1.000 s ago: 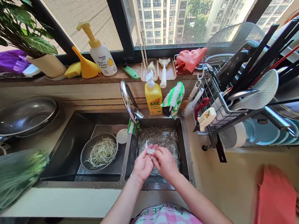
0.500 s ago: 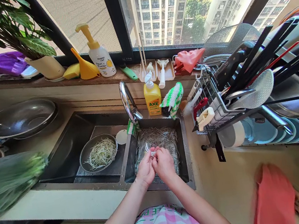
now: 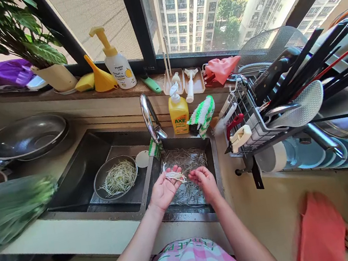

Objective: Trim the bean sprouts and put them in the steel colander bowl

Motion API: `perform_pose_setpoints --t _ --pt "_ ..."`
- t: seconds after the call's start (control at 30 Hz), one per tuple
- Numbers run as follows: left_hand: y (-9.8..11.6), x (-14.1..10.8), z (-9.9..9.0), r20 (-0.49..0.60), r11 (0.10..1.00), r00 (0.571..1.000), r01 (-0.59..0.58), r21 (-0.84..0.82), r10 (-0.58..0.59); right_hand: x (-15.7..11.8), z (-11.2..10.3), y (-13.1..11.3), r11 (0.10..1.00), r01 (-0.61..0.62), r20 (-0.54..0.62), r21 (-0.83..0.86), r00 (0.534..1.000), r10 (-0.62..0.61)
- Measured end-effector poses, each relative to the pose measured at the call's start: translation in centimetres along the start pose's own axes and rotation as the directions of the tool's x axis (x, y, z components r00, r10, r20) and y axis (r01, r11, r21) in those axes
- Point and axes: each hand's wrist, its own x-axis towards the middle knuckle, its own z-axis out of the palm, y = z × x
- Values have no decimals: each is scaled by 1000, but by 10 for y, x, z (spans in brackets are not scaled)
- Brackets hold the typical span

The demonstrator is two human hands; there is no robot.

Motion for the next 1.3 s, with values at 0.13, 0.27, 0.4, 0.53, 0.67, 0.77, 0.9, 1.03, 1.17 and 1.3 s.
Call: perform_pose_setpoints --t 0.13,0.27,0.4,0.53,0.67,0.77,0.9,1.03,1.17,1.3 --pt "-1 -3 0 40 1000 999 19 -9 -18 2 -16 35 916 24 67 -400 998 3" --pt "0 -4 -1 63 999 998 -3 47 0 -3 -14 44 891 93 104 -444 993 -52" --pt "2 -3 -1 46 997 998 -44 58 41 -12 -2 18 982 16 158 -188 987 14" --pt "1 -1 -2 76 998 996 -58 29 55 -21 6 -8 994 -87 173 66 982 74" --pt "4 -4 -7 72 998 996 -48 32 45 -26 7 2 983 -161 208 85 968 141" --pt "27 -9 -22 31 996 996 -84 40 83 -30 5 23 975 -224 207 -16 953 222" --pt "98 -15 -56 -101 950 946 -297 99 307 -39 0 42 957 -258 210 -132 937 281" --pt "185 -10 -93 -302 848 810 -396 352 503 -48 -5 49 945 -260 203 -200 932 300" --pt "242 8 -119 -439 799 714 -284 531 546 -53 -11 54 925 -265 177 -271 931 318" --pt "266 22 -134 -460 765 690 -216 607 559 -57 -14 62 909 -288 152 -302 926 344"
